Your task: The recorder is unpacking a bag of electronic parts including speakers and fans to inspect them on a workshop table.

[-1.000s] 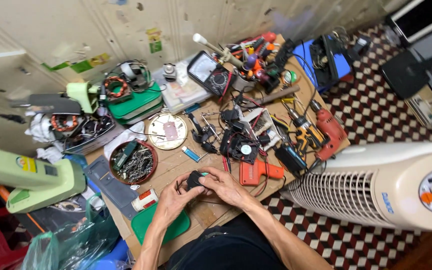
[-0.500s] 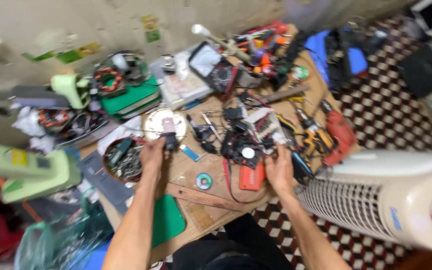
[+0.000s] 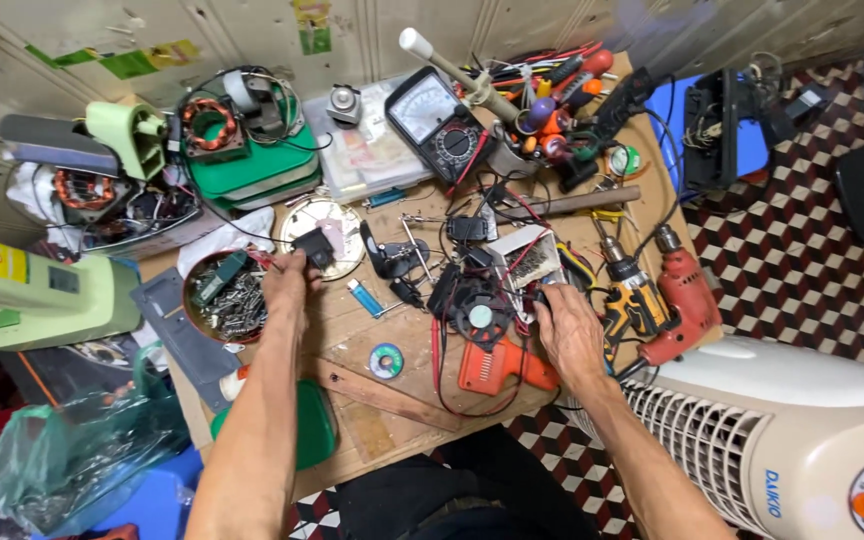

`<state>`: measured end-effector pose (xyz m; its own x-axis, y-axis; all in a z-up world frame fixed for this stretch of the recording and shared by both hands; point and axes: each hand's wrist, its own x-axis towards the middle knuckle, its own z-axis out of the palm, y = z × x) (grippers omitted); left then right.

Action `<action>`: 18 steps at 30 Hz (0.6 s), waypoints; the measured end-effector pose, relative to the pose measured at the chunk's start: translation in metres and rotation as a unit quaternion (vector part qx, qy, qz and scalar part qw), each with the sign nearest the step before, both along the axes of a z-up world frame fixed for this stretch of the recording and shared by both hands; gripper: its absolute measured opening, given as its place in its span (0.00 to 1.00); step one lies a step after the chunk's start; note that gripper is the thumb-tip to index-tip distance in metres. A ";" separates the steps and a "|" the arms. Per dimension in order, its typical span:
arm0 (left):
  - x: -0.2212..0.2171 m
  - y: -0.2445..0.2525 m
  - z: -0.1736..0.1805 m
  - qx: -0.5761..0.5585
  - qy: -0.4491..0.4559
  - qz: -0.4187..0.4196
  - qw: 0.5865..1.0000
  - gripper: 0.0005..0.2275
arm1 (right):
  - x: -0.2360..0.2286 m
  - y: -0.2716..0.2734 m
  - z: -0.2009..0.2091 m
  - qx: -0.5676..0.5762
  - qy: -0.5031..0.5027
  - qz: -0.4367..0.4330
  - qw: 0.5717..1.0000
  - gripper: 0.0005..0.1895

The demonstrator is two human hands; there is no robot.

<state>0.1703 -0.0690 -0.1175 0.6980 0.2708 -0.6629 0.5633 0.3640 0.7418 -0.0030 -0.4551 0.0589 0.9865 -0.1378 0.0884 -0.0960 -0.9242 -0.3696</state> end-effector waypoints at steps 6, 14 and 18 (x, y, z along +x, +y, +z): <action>-0.044 -0.012 0.054 0.409 -0.076 -0.196 0.888 0.36 | -0.015 0.015 0.055 0.101 -0.050 -0.056 0.992 0.15; -0.165 -0.127 0.215 0.056 -0.009 -0.271 0.961 0.31 | -0.032 0.052 0.040 0.411 0.064 -0.166 0.894 0.15; -0.172 -0.150 0.205 -0.130 -0.076 -0.301 0.942 0.25 | -0.029 0.079 0.039 0.503 0.181 -0.060 0.843 0.16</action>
<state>-0.0022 -0.2187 0.0879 0.7649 -0.3621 -0.5327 0.6207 0.1935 0.7598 -0.0322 -0.3760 0.0982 0.8974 -0.0647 -0.4365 -0.4413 -0.1354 -0.8871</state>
